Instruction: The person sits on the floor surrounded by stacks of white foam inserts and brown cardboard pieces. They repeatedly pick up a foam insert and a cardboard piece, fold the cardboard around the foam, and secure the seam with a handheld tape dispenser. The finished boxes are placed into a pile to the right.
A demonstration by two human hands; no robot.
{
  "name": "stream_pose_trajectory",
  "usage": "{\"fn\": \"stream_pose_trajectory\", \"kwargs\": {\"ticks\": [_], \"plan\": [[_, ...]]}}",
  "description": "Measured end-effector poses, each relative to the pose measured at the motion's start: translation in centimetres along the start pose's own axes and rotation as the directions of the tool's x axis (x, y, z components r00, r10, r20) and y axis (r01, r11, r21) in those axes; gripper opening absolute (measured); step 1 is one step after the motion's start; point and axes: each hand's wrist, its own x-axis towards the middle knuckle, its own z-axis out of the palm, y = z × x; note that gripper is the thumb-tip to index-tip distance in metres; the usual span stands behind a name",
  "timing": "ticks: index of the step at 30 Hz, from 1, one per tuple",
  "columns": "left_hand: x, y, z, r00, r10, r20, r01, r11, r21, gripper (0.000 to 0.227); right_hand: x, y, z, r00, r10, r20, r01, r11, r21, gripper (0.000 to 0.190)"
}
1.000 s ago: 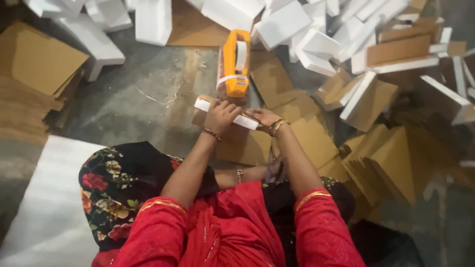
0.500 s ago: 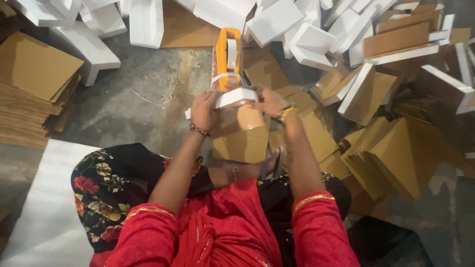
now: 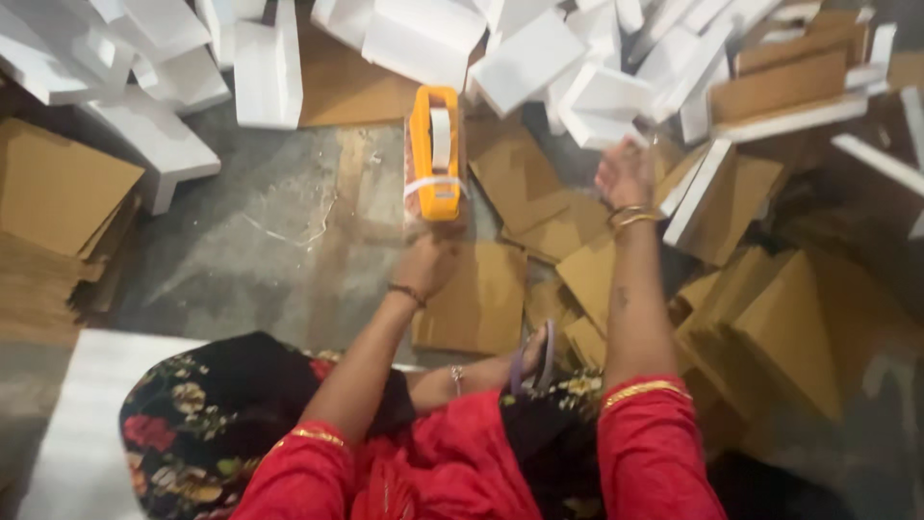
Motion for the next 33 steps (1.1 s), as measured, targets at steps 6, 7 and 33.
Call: {"fn": "stream_pose_trajectory", "kwargs": {"ticks": [6, 7, 33], "plan": [[-1.5, -0.7, 2.7, 0.934, -0.216, 0.285, 0.181, 0.973, 0.143, 0.058, 4.2, 2.4, 5.3, 0.939, 0.344, 0.029, -0.345, 0.934, 0.089, 0.058], [-1.3, -0.9, 2.6, 0.933, -0.186, 0.31, 0.135, 0.975, 0.179, 0.067, 4.5, 2.6, 5.9, 0.928, 0.37, 0.027, -0.371, 0.924, 0.096, 0.053], [-4.0, -8.2, 0.6, 0.831, -0.535, -0.154, 0.557, 0.8, 0.222, 0.03, -24.8, -12.7, 7.7, 0.436, 0.086, 0.896, 0.898, -0.096, -0.429, 0.019]]}}
